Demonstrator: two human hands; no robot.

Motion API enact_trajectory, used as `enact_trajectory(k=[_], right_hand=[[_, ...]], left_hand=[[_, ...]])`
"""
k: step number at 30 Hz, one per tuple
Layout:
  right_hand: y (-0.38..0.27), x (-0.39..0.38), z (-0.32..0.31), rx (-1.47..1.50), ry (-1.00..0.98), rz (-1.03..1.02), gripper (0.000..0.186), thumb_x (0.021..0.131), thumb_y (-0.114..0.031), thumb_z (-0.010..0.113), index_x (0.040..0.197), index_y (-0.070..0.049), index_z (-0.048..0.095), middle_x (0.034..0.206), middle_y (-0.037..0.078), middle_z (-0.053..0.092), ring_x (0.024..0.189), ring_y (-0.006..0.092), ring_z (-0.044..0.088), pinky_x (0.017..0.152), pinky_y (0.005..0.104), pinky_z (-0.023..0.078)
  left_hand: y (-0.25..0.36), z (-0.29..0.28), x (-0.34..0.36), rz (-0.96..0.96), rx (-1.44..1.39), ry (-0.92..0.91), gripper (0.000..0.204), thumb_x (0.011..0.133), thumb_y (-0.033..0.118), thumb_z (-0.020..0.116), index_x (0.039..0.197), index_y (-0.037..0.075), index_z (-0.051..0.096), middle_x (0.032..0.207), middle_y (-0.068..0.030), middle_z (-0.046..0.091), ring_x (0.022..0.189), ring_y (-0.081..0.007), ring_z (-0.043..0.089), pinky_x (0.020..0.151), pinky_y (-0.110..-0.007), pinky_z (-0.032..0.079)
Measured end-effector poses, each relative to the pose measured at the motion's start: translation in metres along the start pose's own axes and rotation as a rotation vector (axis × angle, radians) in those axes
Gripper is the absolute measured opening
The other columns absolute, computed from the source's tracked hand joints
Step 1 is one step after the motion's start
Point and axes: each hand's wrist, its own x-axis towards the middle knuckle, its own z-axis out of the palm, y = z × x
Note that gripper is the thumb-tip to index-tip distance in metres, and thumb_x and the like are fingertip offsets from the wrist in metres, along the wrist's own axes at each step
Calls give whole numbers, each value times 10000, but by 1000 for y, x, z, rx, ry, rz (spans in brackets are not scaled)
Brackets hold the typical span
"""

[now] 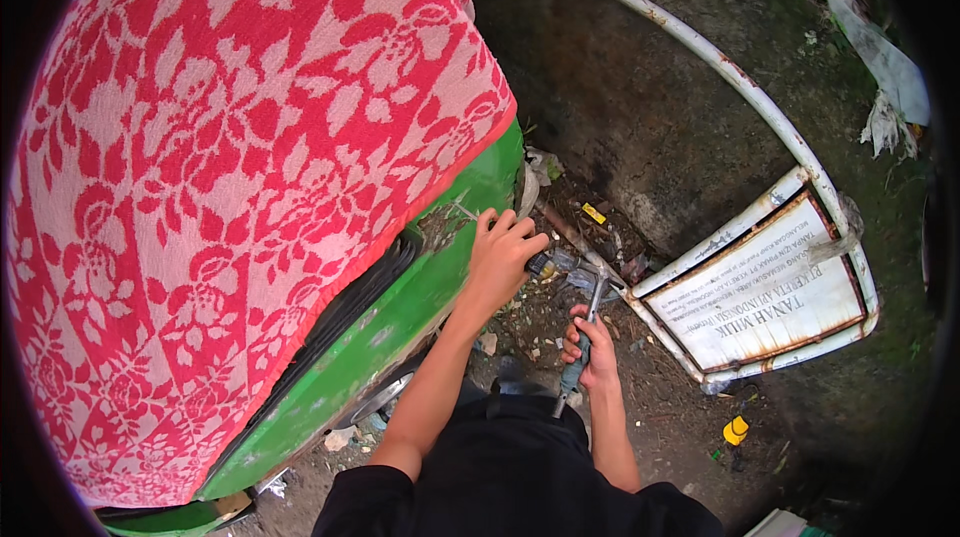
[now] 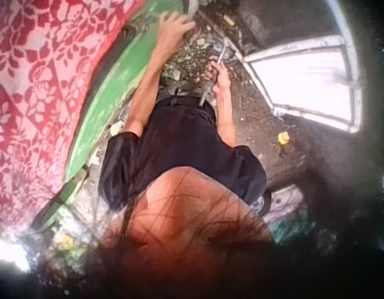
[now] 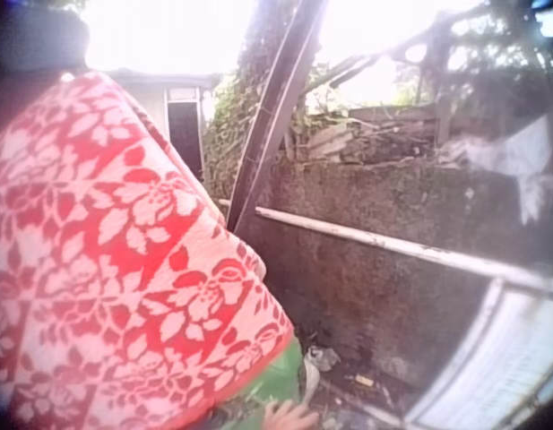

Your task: The person uses a hammer and a screwdriver to repeatedly strike a fastener on the side of a green vehicle. The action is continuous and focused on the same spot along the vehicle's edge.

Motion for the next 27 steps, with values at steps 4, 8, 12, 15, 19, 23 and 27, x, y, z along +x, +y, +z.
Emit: enact_trajectory(k=[4, 8, 12, 15, 19, 23, 27], right_hand=[[-1, -3, 10, 12, -40, -4, 125, 939, -113, 508, 1058, -81, 488, 574, -5, 401, 412, 92, 385, 387, 263, 363], [-8, -10, 21, -126, -39, -77, 119, 957, -168, 482, 1024, -69, 482, 546, -3, 379, 382, 95, 364, 361, 263, 352], [-19, -21, 33, -181, -76, -212, 294, 1013, -353, 390, 989, -66, 452, 543, 20, 382, 376, 110, 383, 357, 267, 367], [-19, -22, 31, -260, -42, -328, 355, 1026, -416, 351, 964, -73, 425, 547, 23, 385, 377, 109, 384, 359, 261, 368], [-15, -25, 48, -326, 37, -636, 406, 1029, -458, 307, 890, -82, 370, 564, 40, 391, 392, 117, 388, 370, 257, 371], [15, -4, 51, -335, 64, -782, 395, 1037, -416, 320, 863, -67, 380, 582, 41, 406, 428, 117, 422, 405, 268, 398], [12, 0, 46, -660, 187, -628, 395, 1047, -364, 320, 843, -43, 430, 585, 36, 434, 461, 104, 458, 422, 254, 400]], left_hand=[[0, 3, 4, -14, 15, -7, 299, 551, 12, 712, 804, 139, 617, 802, 9, 545, 857, -215, 517, 885, -415, 338], [-1, 7, 5, -17, 28, -18, 295, 552, 10, 709, 805, 138, 626, 776, 8, 549, 831, -207, 535, 869, -409, 346], [-4, 7, 10, -3, 24, -66, 277, 547, 13, 706, 782, 133, 620, 732, 0, 545, 789, -206, 548, 839, -398, 358], [-3, 2, 17, -15, 31, -92, 271, 539, 14, 707, 765, 131, 613, 716, -1, 541, 775, -209, 550, 824, -394, 361], [-2, 4, 22, -59, 11, -47, 259, 535, 17, 709, 740, 129, 598, 705, 0, 531, 772, -216, 544, 820, -395, 359], [3, -1, 27, -81, -78, 4, 237, 546, 18, 701, 717, 130, 581, 692, 0, 518, 770, -221, 535, 819, -396, 356], [-1, -4, 25, -80, -70, 10, 223, 560, 22, 696, 714, 134, 579, 690, 0, 515, 772, -224, 530, 818, -398, 355]])
